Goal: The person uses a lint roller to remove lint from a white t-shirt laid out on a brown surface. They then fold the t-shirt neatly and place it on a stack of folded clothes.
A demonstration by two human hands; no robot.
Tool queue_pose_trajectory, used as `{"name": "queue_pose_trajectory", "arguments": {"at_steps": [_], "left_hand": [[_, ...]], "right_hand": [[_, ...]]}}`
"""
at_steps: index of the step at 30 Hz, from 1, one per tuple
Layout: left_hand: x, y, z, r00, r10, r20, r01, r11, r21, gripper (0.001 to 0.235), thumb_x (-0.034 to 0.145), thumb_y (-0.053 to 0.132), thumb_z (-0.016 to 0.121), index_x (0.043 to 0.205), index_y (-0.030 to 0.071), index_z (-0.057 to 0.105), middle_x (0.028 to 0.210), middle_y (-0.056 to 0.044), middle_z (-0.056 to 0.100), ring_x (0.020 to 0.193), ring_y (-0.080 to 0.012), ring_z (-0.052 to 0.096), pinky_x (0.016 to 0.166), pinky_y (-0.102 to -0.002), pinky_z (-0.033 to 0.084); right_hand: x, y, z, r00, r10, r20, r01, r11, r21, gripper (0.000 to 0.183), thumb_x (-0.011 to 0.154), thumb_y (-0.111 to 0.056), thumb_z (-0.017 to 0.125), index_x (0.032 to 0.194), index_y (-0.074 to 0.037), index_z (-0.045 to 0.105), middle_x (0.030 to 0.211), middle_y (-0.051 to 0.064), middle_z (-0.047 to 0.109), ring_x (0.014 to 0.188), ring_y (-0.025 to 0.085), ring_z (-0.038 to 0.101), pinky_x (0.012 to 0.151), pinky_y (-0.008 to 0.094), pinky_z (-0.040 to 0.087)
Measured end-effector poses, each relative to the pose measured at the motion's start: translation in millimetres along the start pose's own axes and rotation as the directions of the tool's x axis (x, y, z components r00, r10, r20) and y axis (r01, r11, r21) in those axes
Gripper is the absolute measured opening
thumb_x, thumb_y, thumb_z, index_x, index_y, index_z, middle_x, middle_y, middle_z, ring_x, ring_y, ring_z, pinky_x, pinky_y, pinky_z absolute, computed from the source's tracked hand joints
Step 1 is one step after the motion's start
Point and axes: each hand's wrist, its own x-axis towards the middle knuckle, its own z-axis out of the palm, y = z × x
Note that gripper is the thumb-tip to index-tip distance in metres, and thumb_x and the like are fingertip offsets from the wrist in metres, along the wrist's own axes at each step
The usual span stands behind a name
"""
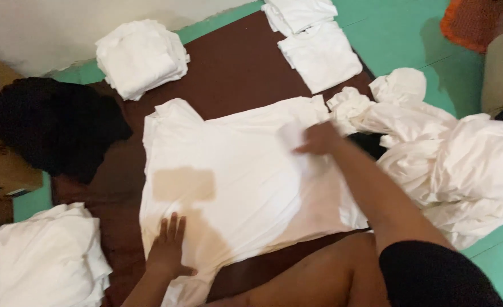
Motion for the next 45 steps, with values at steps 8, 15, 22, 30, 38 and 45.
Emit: {"name": "queue_pose_trajectory", "arguments": {"at_steps": [8, 15, 22, 30, 38, 45], "left_hand": [[-12, 5, -14, 1.0, -0.018, 0.02, 0.017, 1.0, 0.013, 0.158, 0.075, 0.076, 0.087, 0.16, 0.014, -0.03, 0.168, -0.01, -0.038, 0.158, -0.0373, -0.022, 0.125, -0.045, 0.021], [5, -6, 13, 0.994, 0.052, -0.099, -0.052, 0.999, 0.005, 0.163, 0.071, 0.08, 0.089, 0.16, 0.012, -0.029, 0.169, -0.012, -0.036, 0.158, -0.0414, -0.022, 0.12, -0.053, 0.026], [-17, 4, -19, 1.0, -0.013, 0.02, 0.014, 0.999, -0.052, 0.158, 0.075, 0.073, 0.09, 0.161, 0.014, -0.029, 0.168, -0.007, -0.041, 0.158, -0.0343, -0.026, 0.126, -0.046, 0.017], [-17, 7, -12, 0.995, -0.028, -0.097, 0.025, 0.999, -0.036, 0.155, 0.065, 0.074, 0.089, 0.165, 0.017, -0.014, 0.173, -0.012, -0.017, 0.159, -0.0375, -0.004, 0.126, -0.047, 0.026], [-17, 5, -15, 0.996, -0.009, -0.089, 0.006, 0.999, -0.036, 0.155, 0.067, 0.074, 0.089, 0.165, 0.014, -0.014, 0.173, -0.014, -0.017, 0.159, -0.0385, -0.005, 0.125, -0.048, 0.027], [-20, 4, -14, 0.995, -0.011, -0.102, 0.006, 0.999, -0.046, 0.155, 0.066, 0.075, 0.089, 0.166, 0.015, -0.013, 0.174, -0.013, -0.015, 0.159, -0.0375, -0.002, 0.125, -0.048, 0.027]], "right_hand": [[-37, -33, -61, 0.978, 0.15, -0.144, -0.157, 0.987, -0.037, 0.079, 0.084, -0.088, 0.037, 0.106, -0.022, 0.077, 0.105, 0.003, 0.076, 0.107, 0.027, 0.069, 0.105, 0.051, 0.035], [-77, -252, -7, 0.821, -0.536, -0.196, 0.551, 0.834, 0.028, 0.084, 0.072, -0.091, 0.048, 0.089, -0.013, 0.074, 0.092, 0.009, 0.075, 0.091, 0.035, 0.067, 0.091, 0.052, 0.042], [-111, -261, -1, 0.788, -0.584, 0.197, 0.579, 0.811, 0.087, 0.071, 0.089, -0.078, 0.04, 0.086, -0.014, 0.071, 0.08, 0.0, 0.071, 0.084, 0.023, 0.067, 0.114, 0.053, 0.028], [-73, -31, -46, 0.991, -0.074, 0.111, 0.091, 0.983, -0.158, 0.095, 0.081, -0.091, 0.037, 0.127, -0.016, 0.071, 0.136, 0.007, 0.071, 0.136, 0.027, 0.06, 0.113, 0.048, 0.043], [-88, -60, -34, 0.996, 0.001, -0.092, -0.006, 0.998, -0.062, 0.09, 0.084, -0.09, 0.036, 0.113, -0.015, 0.076, 0.118, 0.008, 0.078, 0.119, 0.03, 0.071, 0.111, 0.056, 0.038], [-133, -159, 29, 0.945, -0.327, 0.009, 0.325, 0.943, 0.076, 0.078, 0.082, -0.085, 0.041, 0.11, -0.02, 0.073, 0.108, 0.006, 0.078, 0.109, 0.028, 0.072, 0.102, 0.05, 0.04]]}}
